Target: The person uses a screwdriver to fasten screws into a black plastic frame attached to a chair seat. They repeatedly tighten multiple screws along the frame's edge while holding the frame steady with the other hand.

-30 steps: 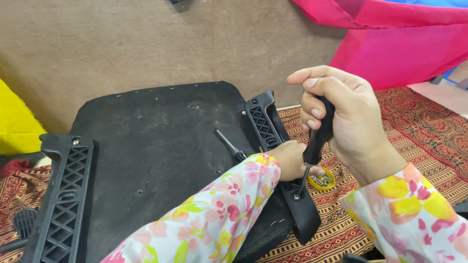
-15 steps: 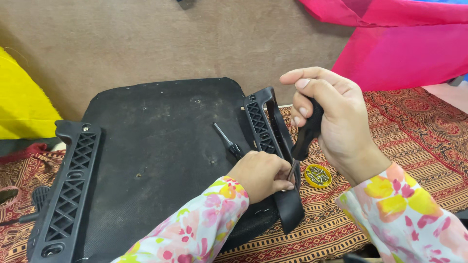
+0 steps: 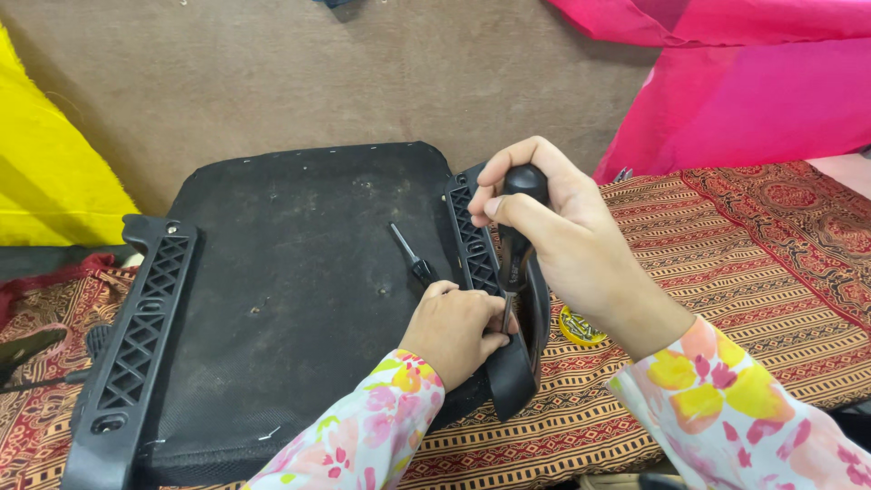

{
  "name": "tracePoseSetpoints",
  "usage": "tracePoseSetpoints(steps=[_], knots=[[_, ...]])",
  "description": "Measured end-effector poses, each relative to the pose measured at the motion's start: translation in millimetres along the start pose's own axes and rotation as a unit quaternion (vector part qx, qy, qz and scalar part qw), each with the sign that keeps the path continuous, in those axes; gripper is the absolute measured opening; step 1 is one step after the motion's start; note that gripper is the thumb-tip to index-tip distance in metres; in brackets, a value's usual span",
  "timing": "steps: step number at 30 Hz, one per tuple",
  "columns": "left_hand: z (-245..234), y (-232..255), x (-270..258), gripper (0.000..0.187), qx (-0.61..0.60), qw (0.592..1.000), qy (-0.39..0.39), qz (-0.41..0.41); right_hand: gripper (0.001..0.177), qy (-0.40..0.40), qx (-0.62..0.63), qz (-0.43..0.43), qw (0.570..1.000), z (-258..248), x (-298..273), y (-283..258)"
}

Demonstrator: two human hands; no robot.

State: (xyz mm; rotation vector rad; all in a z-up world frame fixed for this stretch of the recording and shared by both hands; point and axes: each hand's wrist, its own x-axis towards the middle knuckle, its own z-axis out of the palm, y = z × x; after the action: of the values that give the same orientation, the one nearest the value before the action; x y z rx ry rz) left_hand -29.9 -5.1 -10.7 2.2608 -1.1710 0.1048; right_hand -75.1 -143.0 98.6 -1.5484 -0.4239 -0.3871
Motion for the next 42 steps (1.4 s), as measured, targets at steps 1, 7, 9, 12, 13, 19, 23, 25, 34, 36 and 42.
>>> tracePoseSetpoints(steps=[1,7,9,12,13,19,23,25,34,36,42], knots=[[1,2,-1,0.008,0.001,1.000,0.007,-0.007,0.015,-0.004,0.004,0.021,1.000,0,-1,-2],[3,10,-4,0.007,0.003,0.999,0.021,-0.030,0.016,-0.022,0.091,0.074,0.993,-3,-12,-9],[1,9,-5,0.008,-0.006,0.999,0.005,-0.034,0.015,-0.019,0.114,0.062,0.991,-4,-12,-6],[3,9,-6,0.007,0.015,1.000,0.011,-0.020,0.016,-0.014,0.179,0.072,0.981,-11,-11,-3],[4,8,-8,0.007,0.018,1.000,0.017,-0.018,0.016,-0.023,0.188,0.069,0.979,-14,-11,-1],[12,5,-13,0.010,0.029,0.998,0.049,-0.006,0.016,-0.067,0.189,0.056,0.978,-26,-5,13],[9,2,-9,0.013,0.015,0.999,0.035,-0.011,0.009,-0.048,0.152,0.055,0.986,-31,3,17],[7,0,-9,0.017,-0.014,1.000,0.026,-0.005,0.010,-0.031,0.106,0.057,0.992,-36,5,16],[-4,9,-11,0.020,-0.039,0.996,0.081,-0.005,0.016,-0.028,-0.045,0.042,0.998,-38,8,3],[-7,11,-10,0.019,-0.066,0.996,0.064,-0.019,0.017,-0.010,-0.079,0.027,0.996,-31,7,5],[-6,8,-6,0.016,-0.095,0.995,0.042,0.001,0.019,0.058,0.009,0.070,0.996,-23,7,6]])
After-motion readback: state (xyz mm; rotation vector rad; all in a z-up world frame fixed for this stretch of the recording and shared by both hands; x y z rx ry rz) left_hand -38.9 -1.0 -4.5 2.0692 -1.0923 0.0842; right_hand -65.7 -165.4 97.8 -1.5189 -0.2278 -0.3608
